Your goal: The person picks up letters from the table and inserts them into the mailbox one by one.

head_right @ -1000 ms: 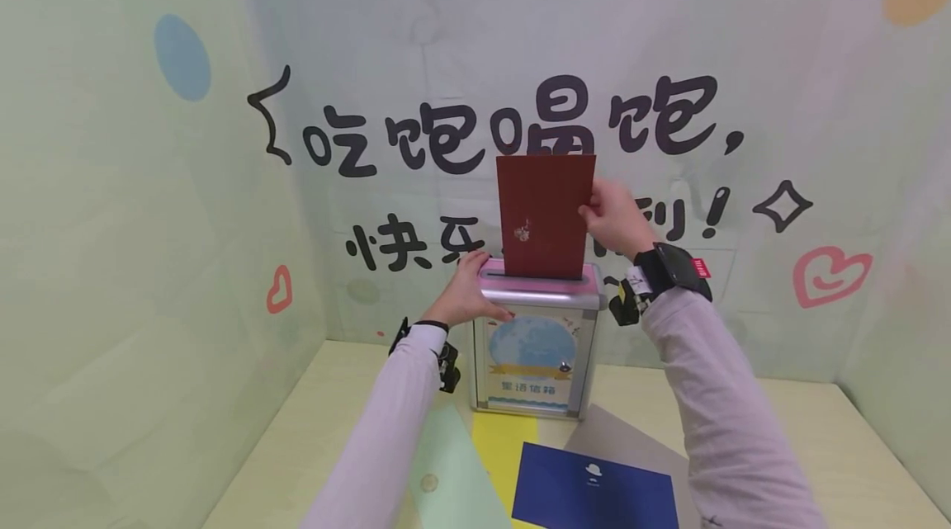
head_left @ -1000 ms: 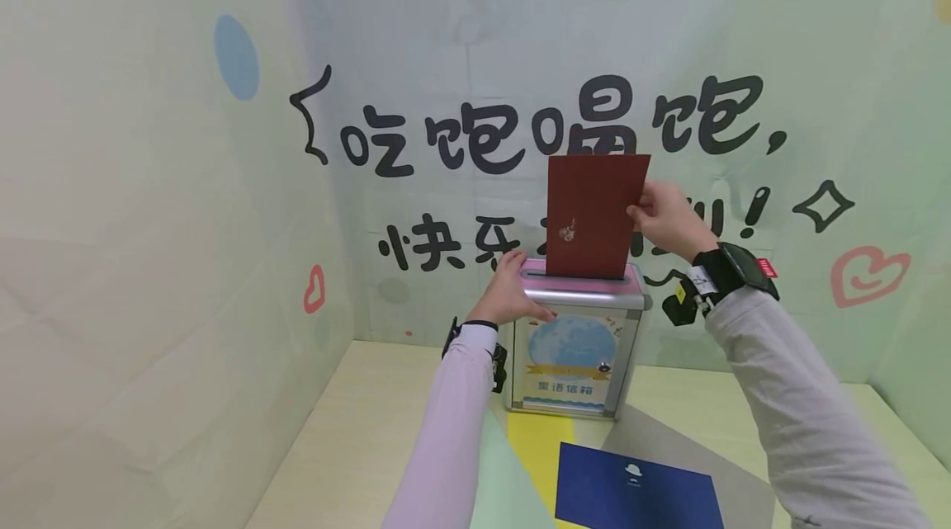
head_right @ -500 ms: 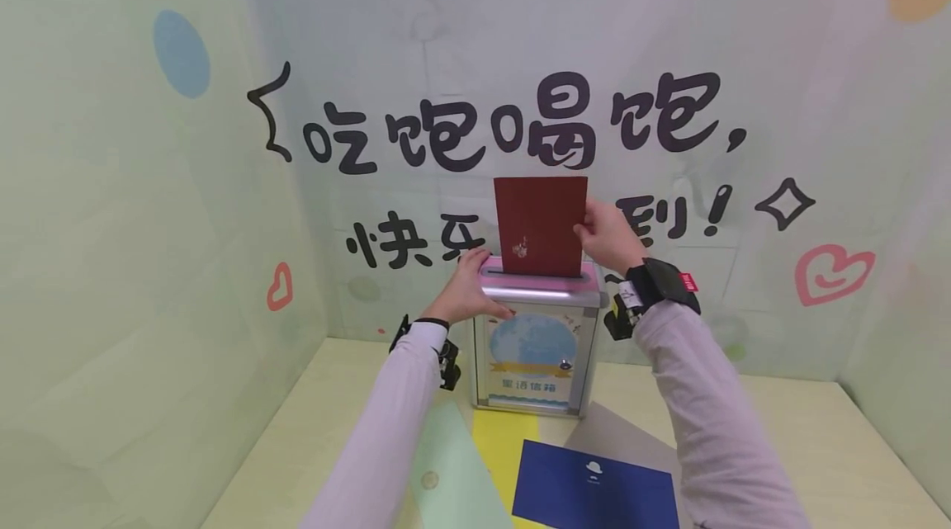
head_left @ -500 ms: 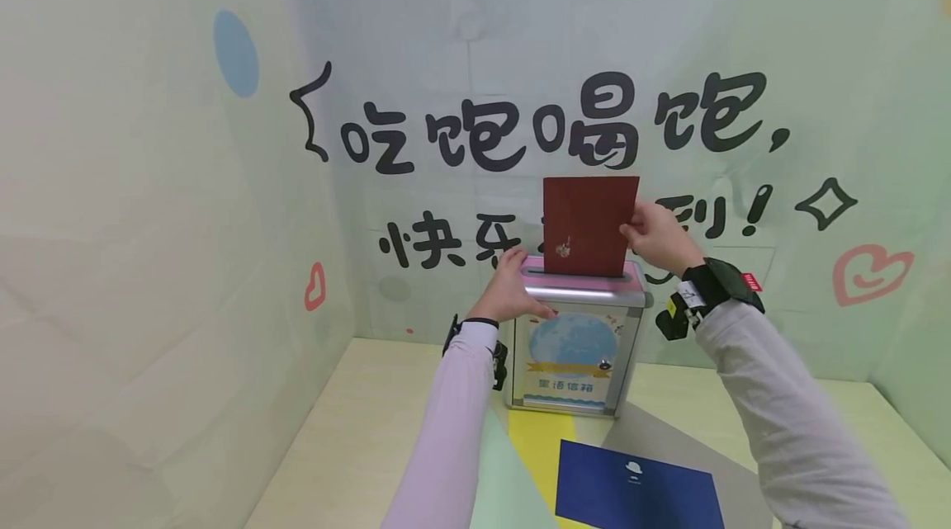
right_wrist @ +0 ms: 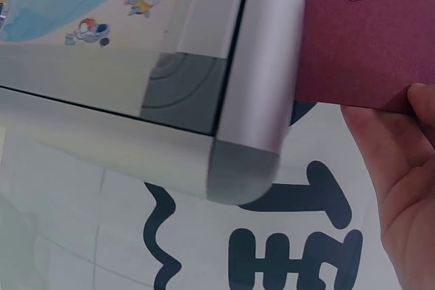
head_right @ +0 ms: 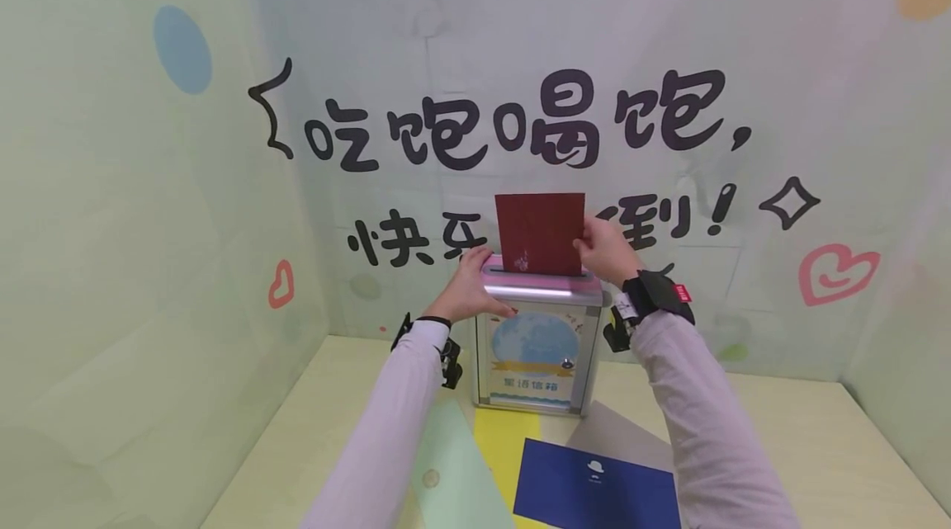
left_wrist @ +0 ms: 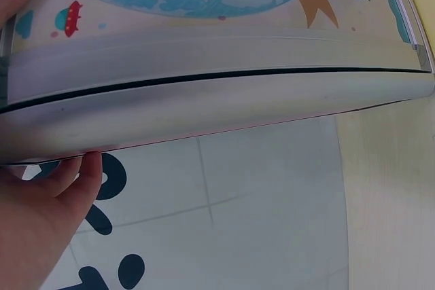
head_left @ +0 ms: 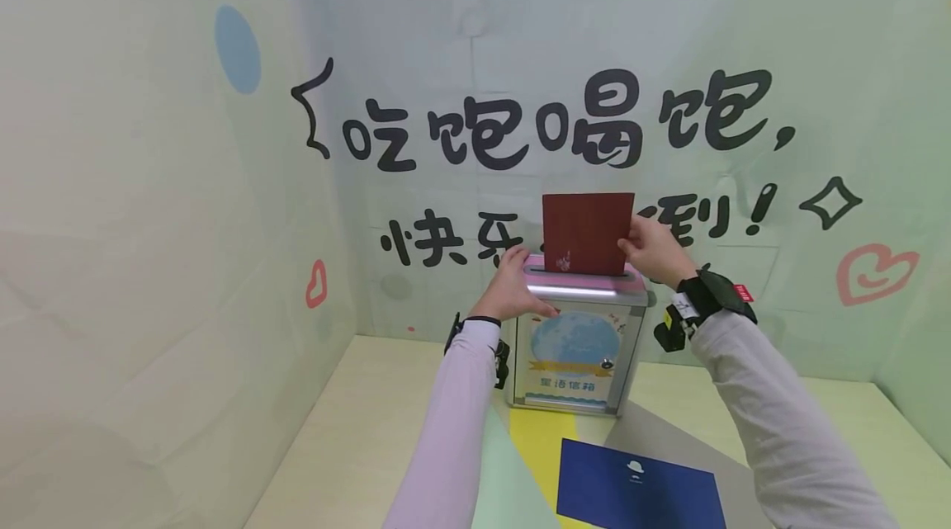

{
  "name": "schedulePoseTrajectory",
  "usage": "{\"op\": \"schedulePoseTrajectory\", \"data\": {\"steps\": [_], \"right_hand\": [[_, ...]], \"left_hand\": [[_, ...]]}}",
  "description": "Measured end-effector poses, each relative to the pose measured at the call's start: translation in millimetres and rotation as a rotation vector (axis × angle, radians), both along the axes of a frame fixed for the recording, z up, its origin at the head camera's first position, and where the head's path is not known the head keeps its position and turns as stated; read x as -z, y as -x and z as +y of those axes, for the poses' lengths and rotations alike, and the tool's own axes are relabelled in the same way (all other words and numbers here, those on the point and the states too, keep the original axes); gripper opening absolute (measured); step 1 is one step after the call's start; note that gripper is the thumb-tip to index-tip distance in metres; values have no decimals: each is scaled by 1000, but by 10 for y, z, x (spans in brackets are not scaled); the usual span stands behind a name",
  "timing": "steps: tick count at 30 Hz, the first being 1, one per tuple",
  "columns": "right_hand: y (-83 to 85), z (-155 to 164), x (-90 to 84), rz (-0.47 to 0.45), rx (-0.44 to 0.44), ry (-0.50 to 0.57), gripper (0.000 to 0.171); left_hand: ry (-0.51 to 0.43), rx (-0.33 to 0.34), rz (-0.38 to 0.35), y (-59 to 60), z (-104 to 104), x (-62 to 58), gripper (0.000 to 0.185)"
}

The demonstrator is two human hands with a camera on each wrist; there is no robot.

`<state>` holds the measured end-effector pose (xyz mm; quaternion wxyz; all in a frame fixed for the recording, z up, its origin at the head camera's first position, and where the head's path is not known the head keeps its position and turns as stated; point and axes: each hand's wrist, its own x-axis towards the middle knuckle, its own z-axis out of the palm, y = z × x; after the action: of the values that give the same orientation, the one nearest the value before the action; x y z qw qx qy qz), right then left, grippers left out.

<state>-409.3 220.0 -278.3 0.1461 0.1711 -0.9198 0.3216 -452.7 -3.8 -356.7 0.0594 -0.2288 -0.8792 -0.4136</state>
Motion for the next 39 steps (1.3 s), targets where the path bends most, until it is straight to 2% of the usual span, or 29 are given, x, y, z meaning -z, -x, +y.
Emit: {"op": "schedulePoseTrajectory", "data": {"steps": [8, 11, 13, 17, 19, 24, 28, 33, 39], "right_hand": [[44, 2, 81, 16, -35, -28, 19], [56, 6, 95, 14, -39, -43, 21], [55, 15, 99, 2, -28, -76, 31], [34, 71, 104, -52, 40, -176, 76], [19, 111, 117, -81, 80, -214, 92], [-34, 205, 163, -123, 140, -253, 99], [-87, 270, 253, -153, 149, -261, 99], [-86, 320, 366, -190, 86, -222, 101], [-47, 245, 465, -181, -50, -136, 99]], "left_hand": [[9, -1, 10, 58, -2, 31, 113], [10, 0, 14, 61, -2, 35, 113], [6, 2, 13, 59, -1, 34, 112], [-13, 5, 16, 50, 2, 21, 110], [-16, 5, 10, 37, 3, 7, 109], [7, -4, -9, 6, -1, -26, 111], [10, -7, -13, -19, -3, 28, 110], [14, -3, -10, -31, -16, 48, 110], [41, 8, 46, 17, -22, -21, 109]]}}
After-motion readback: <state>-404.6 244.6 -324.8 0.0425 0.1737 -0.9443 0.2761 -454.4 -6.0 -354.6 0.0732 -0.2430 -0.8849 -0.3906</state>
